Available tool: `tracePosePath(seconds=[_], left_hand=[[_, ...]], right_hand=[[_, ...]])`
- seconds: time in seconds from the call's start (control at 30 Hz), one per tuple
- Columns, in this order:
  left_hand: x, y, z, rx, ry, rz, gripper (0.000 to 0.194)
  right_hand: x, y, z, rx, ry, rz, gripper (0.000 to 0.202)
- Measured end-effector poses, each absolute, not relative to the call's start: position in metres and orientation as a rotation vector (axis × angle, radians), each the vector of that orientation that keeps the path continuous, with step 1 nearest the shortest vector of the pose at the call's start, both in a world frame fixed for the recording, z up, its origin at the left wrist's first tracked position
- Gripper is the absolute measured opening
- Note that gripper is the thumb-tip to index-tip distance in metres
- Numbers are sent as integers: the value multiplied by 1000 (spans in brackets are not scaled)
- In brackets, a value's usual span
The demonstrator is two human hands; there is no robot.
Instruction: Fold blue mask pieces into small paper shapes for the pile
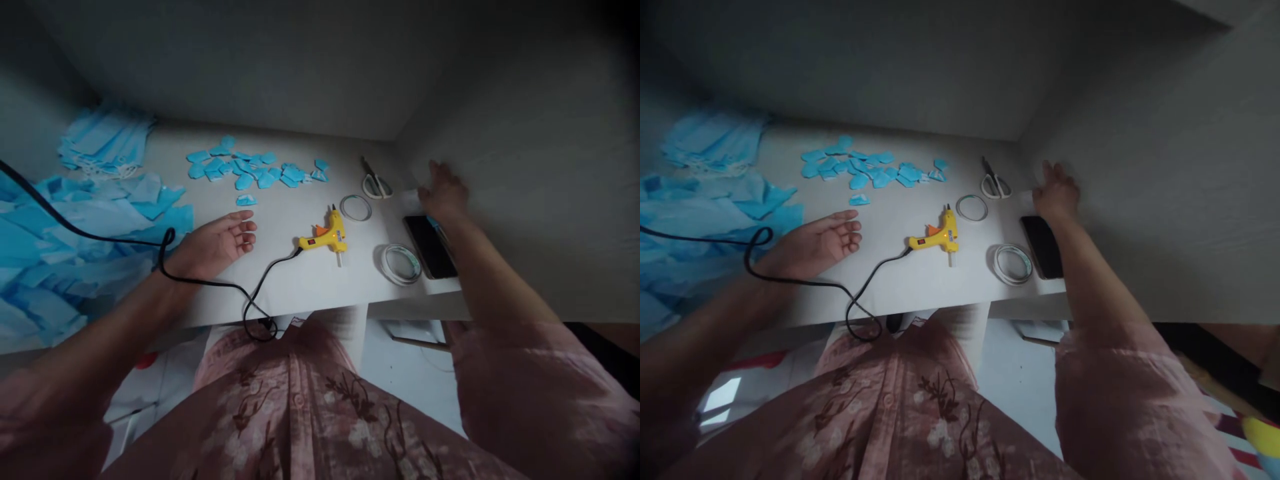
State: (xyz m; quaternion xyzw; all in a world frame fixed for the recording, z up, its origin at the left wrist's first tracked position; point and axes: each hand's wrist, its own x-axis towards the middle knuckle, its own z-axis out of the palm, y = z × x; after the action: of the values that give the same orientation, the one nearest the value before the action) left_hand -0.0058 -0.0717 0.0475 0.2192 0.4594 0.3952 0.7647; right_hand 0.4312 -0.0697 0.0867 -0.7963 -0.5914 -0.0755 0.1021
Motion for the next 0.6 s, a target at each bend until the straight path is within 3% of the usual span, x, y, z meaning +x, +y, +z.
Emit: tracePosePath(seconds=[0.13, 0.33, 0.43, 0.6], left_hand=[[-9, -74, 46, 457, 1010, 876, 13], [-11, -84, 45, 460, 975, 872, 13], [-9, -94, 43, 591, 949, 880, 11], [-8, -106, 38, 1296, 916, 836, 15]], right_hand=[[438, -58, 81, -2436, -1597, -261, 58], [431, -54, 85, -2283, -1567, -440, 51], [391, -67, 102, -2040, -1745, -361, 48], [273, -147, 151, -1128, -2248, -215, 32]])
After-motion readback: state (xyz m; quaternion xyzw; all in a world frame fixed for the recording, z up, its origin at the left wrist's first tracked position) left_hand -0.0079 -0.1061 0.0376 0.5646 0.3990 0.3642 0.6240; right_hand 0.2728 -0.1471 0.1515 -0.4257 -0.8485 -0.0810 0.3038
